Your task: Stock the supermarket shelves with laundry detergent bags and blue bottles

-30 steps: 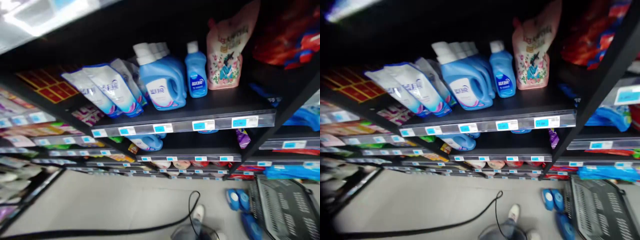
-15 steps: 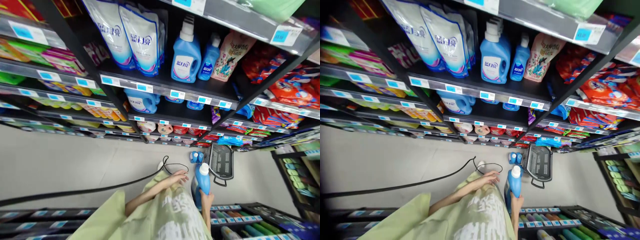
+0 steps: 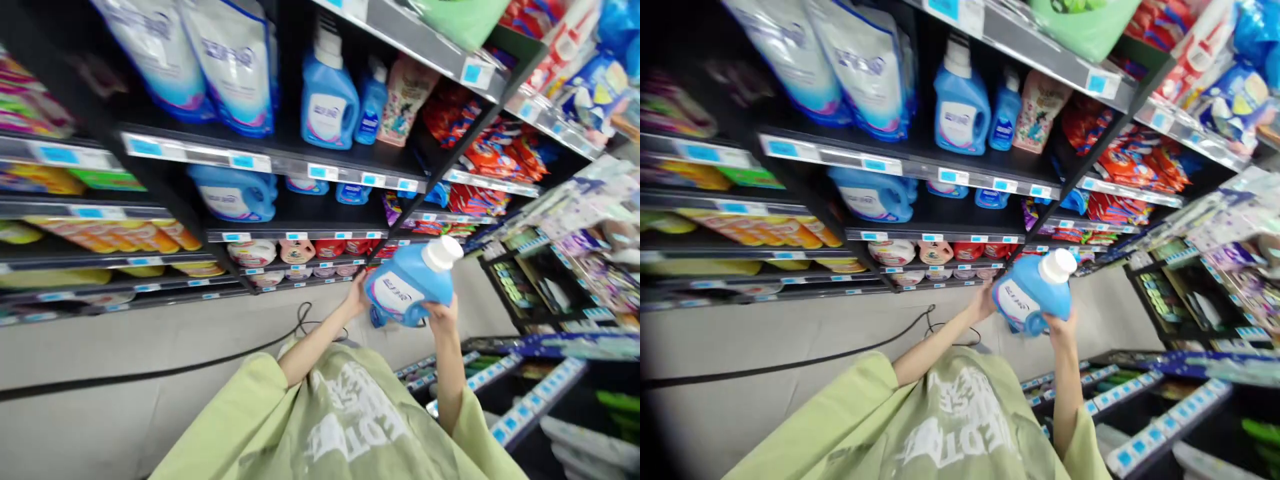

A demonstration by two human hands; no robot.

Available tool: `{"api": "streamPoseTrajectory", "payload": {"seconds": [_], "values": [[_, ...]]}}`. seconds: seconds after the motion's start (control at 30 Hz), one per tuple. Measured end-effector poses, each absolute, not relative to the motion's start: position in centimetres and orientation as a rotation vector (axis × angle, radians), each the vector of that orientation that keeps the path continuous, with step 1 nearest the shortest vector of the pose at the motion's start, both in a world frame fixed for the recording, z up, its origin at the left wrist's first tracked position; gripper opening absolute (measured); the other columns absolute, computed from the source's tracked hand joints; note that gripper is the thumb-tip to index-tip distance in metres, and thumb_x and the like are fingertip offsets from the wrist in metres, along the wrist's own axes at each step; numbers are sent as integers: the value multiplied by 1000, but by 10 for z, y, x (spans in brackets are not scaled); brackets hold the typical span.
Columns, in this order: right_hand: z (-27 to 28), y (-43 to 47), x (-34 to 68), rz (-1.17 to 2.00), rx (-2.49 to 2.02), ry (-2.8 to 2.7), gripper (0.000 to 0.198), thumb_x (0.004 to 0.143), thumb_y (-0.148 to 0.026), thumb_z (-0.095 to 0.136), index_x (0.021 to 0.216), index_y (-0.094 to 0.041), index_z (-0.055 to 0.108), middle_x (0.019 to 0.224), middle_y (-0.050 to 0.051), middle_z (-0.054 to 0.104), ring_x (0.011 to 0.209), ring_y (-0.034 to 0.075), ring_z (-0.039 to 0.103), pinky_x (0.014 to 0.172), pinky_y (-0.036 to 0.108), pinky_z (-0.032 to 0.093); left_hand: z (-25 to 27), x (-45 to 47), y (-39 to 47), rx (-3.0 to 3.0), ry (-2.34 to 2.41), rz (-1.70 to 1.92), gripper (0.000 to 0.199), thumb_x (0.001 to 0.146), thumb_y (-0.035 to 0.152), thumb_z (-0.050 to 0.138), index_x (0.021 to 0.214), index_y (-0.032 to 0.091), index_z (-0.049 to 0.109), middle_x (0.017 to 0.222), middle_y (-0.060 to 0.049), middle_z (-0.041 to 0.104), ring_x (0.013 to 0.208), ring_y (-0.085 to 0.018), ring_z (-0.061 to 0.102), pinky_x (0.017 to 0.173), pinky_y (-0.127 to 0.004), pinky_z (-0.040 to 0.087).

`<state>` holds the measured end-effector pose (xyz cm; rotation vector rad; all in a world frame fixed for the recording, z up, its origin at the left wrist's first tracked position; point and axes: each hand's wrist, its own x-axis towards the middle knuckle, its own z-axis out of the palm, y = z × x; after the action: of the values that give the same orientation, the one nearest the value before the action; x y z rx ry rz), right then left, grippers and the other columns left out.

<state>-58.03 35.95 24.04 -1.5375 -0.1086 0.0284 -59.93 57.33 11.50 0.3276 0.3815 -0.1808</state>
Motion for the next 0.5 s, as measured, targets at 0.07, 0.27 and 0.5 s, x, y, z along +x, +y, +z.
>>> {"api": "streamPoseTrajectory", "payload": {"seconds": [0.07, 0.27, 0.5], "values": [[259, 377, -578, 58, -1494, -158, 44, 48, -20, 81, 58, -24, 39, 45, -11, 34, 42, 6, 27, 42, 23, 31, 133, -594, 573, 223, 348, -150, 37, 95, 48, 60, 114, 19, 73, 112, -11, 79, 109, -30, 71, 104, -46, 52], [265, 425, -582, 167, -1377, -167, 56, 56, -17, 75, 52, -24, 20, 42, -13, 18, 40, 2, 13, 44, 25, 21, 154, -640, 594, -87, 457, -25, 28, 91, 34, 62, 107, 17, 77, 106, -11, 81, 103, -31, 75, 102, -49, 55], [217, 476, -627, 219, -1383, -103, 46, 60, -16, 71, 49, -25, 27, 41, -10, 26, 40, 5, 20, 45, 27, 19, 115, -703, 627, -126, 672, -74, 38, 91, 36, 51, 111, 18, 77, 116, -13, 79, 113, -36, 72, 99, -57, 55]]}}
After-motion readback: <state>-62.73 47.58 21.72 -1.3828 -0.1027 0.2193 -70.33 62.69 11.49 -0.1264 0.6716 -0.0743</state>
